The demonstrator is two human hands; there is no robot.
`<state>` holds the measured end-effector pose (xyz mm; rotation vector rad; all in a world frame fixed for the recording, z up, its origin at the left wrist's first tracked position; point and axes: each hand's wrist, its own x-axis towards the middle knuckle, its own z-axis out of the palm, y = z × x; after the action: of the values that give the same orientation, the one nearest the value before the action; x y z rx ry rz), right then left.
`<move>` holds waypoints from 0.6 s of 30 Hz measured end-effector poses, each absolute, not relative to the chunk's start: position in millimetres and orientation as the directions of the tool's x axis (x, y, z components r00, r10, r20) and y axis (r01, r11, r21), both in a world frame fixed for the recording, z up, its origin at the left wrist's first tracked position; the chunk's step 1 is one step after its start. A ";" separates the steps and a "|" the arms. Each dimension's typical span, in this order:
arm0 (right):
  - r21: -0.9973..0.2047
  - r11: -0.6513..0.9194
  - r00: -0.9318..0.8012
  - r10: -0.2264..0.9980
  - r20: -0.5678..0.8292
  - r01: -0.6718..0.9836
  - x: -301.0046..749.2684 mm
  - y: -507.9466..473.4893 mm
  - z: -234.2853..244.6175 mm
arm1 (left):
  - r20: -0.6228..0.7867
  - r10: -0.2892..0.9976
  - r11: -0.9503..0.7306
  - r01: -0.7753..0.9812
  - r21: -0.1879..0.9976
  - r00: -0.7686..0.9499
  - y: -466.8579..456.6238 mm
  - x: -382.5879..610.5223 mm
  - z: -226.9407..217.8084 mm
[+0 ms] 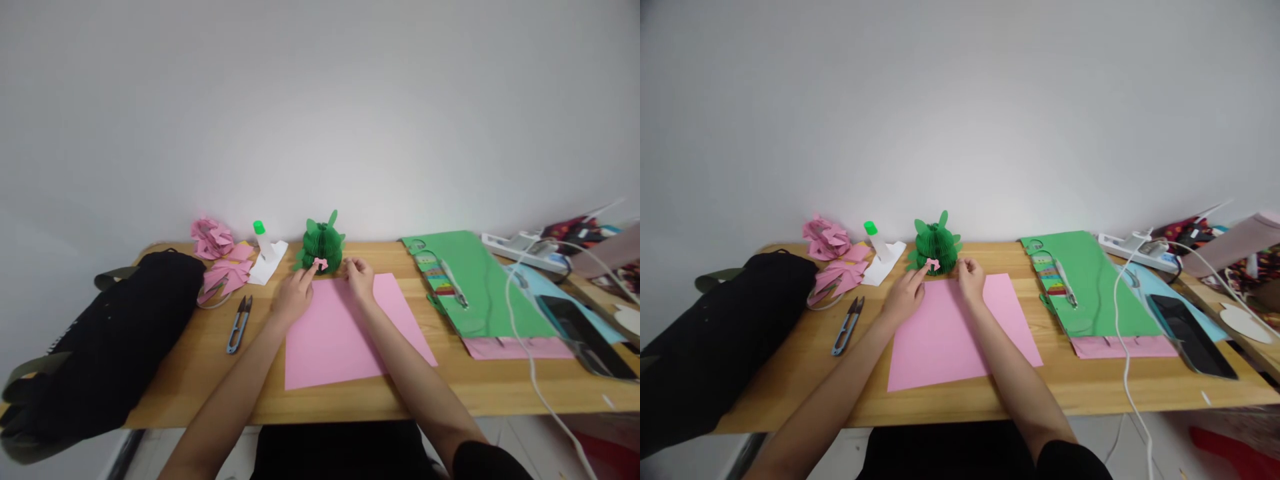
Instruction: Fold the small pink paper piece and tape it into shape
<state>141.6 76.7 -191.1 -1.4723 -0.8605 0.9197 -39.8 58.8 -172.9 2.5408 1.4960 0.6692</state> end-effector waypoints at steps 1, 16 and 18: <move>-0.996 -0.086 0.432 0.899 -0.071 0.014 141.6 76.9 -192.7 | 0.313 0.857 -0.503 0.801 0.326 0.410 58.8 -40.0 -173.0; -0.974 -0.075 0.446 0.895 0.028 0.212 136.9 72.0 -197.9 | 0.304 0.882 -0.469 0.746 0.473 0.361 59.1 -43.0 -173.2; -0.966 -0.074 0.431 0.901 0.042 0.250 136.0 70.1 -195.2 | 0.309 0.880 -0.471 0.737 0.485 0.359 59.4 -43.2 -173.8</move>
<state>136.0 70.1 -195.2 -1.5882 -1.0375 0.7436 -43.2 59.4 -173.8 2.3606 1.4413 0.7863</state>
